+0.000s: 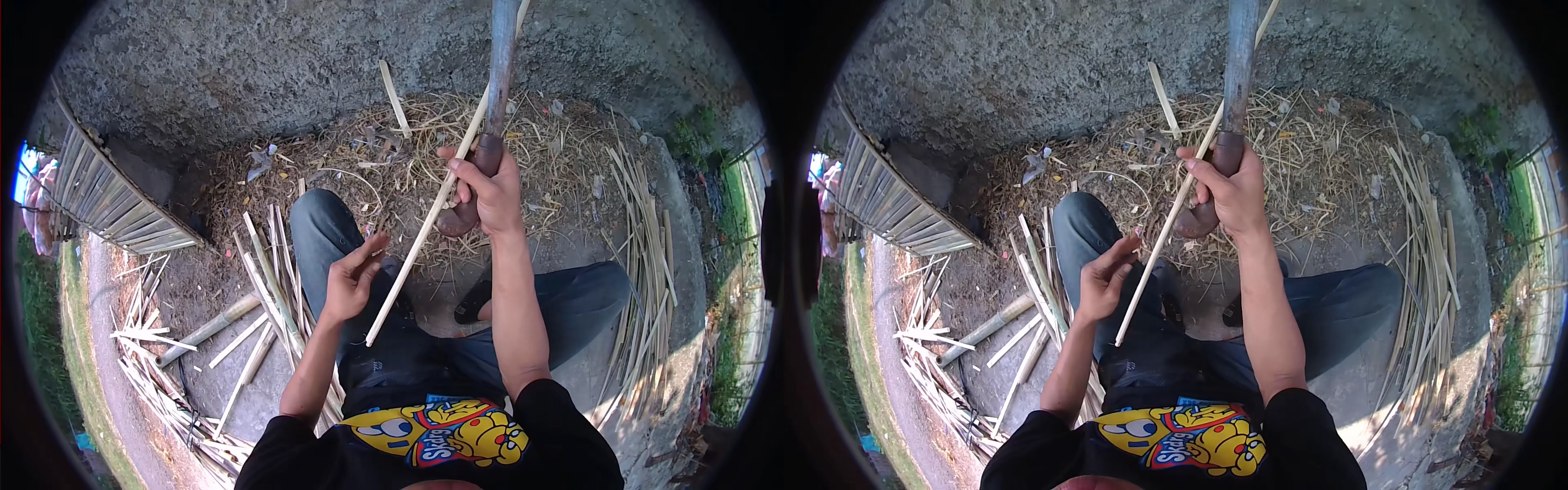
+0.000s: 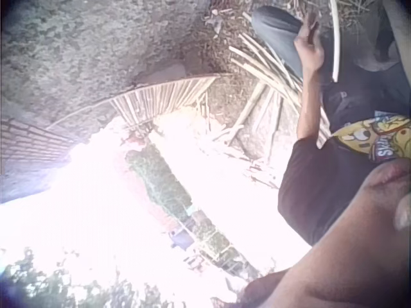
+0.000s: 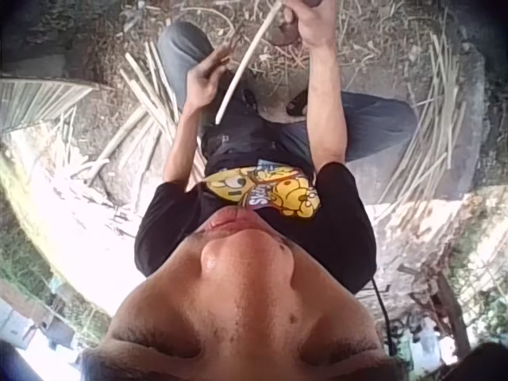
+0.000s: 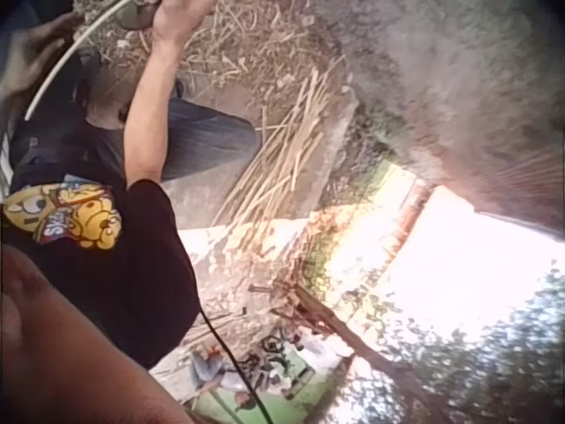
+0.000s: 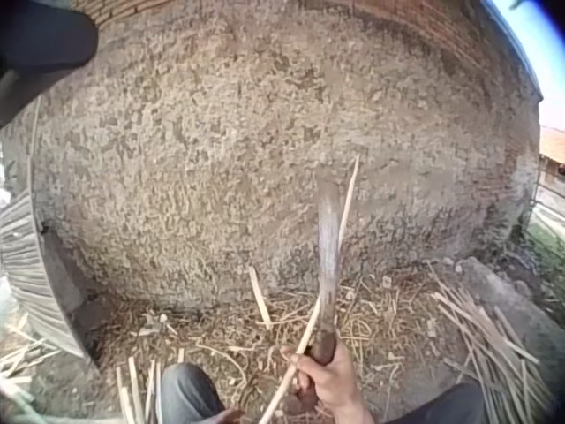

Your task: The person strips thin layers from a bamboo pole using a large knife while seated. They hold the pole with one hand and pull the knife along its length, repeating the action to create multiple thin strips.

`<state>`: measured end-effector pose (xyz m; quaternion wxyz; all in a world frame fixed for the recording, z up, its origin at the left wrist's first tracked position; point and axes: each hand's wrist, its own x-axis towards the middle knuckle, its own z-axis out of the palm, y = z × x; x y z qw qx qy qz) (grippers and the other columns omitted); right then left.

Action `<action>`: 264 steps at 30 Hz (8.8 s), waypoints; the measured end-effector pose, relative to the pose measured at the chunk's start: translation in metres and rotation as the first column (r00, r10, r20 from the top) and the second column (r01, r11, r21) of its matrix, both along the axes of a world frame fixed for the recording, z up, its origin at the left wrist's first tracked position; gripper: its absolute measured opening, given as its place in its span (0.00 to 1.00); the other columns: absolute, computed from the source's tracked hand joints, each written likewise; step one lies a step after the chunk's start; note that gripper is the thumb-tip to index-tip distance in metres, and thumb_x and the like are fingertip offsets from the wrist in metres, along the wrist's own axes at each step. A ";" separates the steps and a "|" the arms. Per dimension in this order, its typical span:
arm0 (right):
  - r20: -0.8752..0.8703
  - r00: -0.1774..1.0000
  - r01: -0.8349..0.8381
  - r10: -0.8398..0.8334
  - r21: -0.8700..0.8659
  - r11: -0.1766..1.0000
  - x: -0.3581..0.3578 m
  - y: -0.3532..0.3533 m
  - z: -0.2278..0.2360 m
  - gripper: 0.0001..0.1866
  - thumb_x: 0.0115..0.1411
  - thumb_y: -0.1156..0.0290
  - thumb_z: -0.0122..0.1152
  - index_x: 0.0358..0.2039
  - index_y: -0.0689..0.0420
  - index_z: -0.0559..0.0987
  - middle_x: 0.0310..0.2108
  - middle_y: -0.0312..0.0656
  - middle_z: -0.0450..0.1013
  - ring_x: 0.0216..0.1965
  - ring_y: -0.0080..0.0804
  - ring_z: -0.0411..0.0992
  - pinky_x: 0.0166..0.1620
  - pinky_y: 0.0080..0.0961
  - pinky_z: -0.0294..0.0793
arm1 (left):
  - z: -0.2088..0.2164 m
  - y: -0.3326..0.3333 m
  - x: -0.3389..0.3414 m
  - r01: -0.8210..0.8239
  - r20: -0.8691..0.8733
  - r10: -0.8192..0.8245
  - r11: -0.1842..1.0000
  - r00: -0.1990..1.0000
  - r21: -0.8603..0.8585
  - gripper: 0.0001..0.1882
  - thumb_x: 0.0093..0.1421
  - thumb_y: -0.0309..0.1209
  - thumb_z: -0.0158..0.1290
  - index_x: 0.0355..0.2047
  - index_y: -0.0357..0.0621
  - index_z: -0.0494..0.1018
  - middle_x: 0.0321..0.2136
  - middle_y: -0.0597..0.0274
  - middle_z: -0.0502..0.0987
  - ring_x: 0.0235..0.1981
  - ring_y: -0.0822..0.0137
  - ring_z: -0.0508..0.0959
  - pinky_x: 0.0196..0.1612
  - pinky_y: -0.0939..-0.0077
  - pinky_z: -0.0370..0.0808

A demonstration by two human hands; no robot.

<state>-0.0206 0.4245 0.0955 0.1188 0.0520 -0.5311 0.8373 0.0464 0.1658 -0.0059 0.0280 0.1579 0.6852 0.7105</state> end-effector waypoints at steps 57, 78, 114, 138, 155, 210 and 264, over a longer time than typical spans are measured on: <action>-0.032 0.987 0.041 0.161 0.998 -0.053 -0.001 -0.085 -0.108 0.35 0.63 0.31 0.49 0.35 0.56 0.76 0.18 0.48 0.76 0.24 0.50 0.79 0.25 0.49 0.77 | 0.025 -0.098 0.036 -0.382 -0.133 0.478 0.472 0.868 -0.794 0.15 0.62 0.38 0.62 0.33 0.35 0.79 0.19 0.49 0.80 0.19 0.53 0.81 0.25 0.63 0.74; 0.245 0.951 -0.260 -0.189 0.964 -0.057 -0.055 0.011 -0.109 0.32 0.68 0.37 0.47 0.34 0.58 0.78 0.19 0.49 0.76 0.24 0.50 0.79 0.31 0.47 0.78 | 0.040 -0.131 0.071 -0.260 -0.131 0.319 0.406 0.939 -0.876 0.11 0.62 0.33 0.61 0.34 0.35 0.80 0.19 0.48 0.80 0.17 0.57 0.81 0.24 0.67 0.74; 0.094 0.977 -0.117 0.191 0.986 0.116 0.020 -0.071 -0.122 0.33 0.64 0.34 0.51 0.36 0.57 0.75 0.19 0.51 0.76 0.25 0.56 0.79 0.28 0.51 0.78 | 0.016 -0.140 0.058 -0.087 0.823 0.159 0.987 0.545 -0.134 0.21 0.72 0.47 0.49 0.27 0.44 0.68 0.12 0.77 0.55 0.09 0.81 0.51 0.14 0.79 0.43; 0.451 0.746 0.088 -0.489 0.662 0.744 -0.070 0.150 -0.148 0.32 0.66 0.38 0.54 0.36 0.61 0.75 0.18 0.34 0.67 0.13 0.21 0.65 0.17 0.23 0.65 | 0.018 -0.226 0.126 0.041 0.851 0.180 0.972 0.494 -0.229 0.24 0.72 0.47 0.50 0.21 0.46 0.70 0.11 0.78 0.58 0.10 0.82 0.51 0.14 0.79 0.44; 0.224 0.973 0.003 -0.060 0.249 0.969 -0.010 -0.108 -0.133 0.07 0.59 0.78 0.69 0.33 0.63 0.77 0.25 0.40 0.78 0.15 0.21 0.72 0.19 0.21 0.72 | 0.035 -0.084 0.021 -0.110 0.043 0.308 0.462 0.951 -0.880 0.22 0.68 0.48 0.53 0.32 0.38 0.76 0.18 0.54 0.75 0.21 0.55 0.76 0.29 0.61 0.71; 0.584 0.793 -0.328 0.172 0.171 0.929 0.041 -0.051 -0.117 0.27 0.70 0.46 0.55 0.23 0.57 0.72 0.14 0.32 0.65 0.11 0.18 0.62 0.15 0.18 0.63 | -0.011 -0.177 0.025 -0.223 0.002 0.401 0.513 0.916 -0.829 0.36 0.67 0.55 0.53 0.12 0.37 0.68 0.08 0.69 0.58 0.15 0.76 0.57 0.18 0.67 0.53; 0.252 0.968 0.070 -0.004 -0.253 0.965 0.064 -0.086 -0.037 0.26 0.65 0.68 0.66 0.59 0.67 0.72 0.46 0.44 0.76 0.47 0.27 0.77 0.29 0.21 0.81 | 0.015 0.061 -0.030 -0.378 0.168 0.343 0.765 0.924 0.521 0.21 0.69 0.42 0.53 0.54 0.39 0.72 0.53 0.53 0.78 0.55 0.59 0.78 0.56 0.59 0.77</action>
